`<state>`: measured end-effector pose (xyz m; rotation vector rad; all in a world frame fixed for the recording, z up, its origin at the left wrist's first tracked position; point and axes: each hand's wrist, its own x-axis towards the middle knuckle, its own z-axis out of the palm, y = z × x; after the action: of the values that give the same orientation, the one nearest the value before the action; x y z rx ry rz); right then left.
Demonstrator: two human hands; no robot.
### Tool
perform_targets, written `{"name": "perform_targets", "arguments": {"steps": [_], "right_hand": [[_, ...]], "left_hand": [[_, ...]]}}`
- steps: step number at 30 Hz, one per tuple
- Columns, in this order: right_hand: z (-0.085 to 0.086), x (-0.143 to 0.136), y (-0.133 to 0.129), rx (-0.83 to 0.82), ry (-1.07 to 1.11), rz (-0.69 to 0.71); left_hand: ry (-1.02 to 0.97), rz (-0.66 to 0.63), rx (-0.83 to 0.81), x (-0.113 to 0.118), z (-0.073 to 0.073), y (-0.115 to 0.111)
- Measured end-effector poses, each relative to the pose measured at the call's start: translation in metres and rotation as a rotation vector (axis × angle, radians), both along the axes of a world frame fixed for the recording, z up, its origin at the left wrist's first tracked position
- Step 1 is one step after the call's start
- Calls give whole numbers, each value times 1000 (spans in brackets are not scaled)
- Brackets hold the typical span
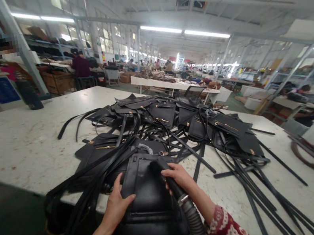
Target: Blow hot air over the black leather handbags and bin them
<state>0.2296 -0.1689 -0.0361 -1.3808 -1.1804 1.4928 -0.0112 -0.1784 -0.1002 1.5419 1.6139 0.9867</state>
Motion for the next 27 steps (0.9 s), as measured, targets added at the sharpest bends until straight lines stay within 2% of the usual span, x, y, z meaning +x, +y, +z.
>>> {"name": "perform_targets", "arguments": {"steps": [3, 6, 9, 12, 16, 20, 24, 27], "right_hand": [[-10, 0, 10, -37, 21, 6], [-16, 10, 15, 8, 23, -70], [-14, 31, 10, 62, 18, -186], [-8, 55, -6, 33, 18, -223], [-3, 65, -40, -42, 24, -172], [3, 56, -94, -90, 45, -96], [5, 57, -155, -202, 64, 3], [-5, 67, -182, -266, 89, -1]], "left_hand": [[-59, -13, -34, -3, 0, -9], [-179, -81, -89, -10, -3, -15], [-307, -90, -138, -16, -5, -18], [-439, -84, -206, -18, -3, -22], [-599, -154, -358, -23, 3, -34], [-718, -160, -505, -31, 5, -51], [-778, -150, -503, -31, 3, -63], [-812, -142, -484, -24, -3, -66]]}}
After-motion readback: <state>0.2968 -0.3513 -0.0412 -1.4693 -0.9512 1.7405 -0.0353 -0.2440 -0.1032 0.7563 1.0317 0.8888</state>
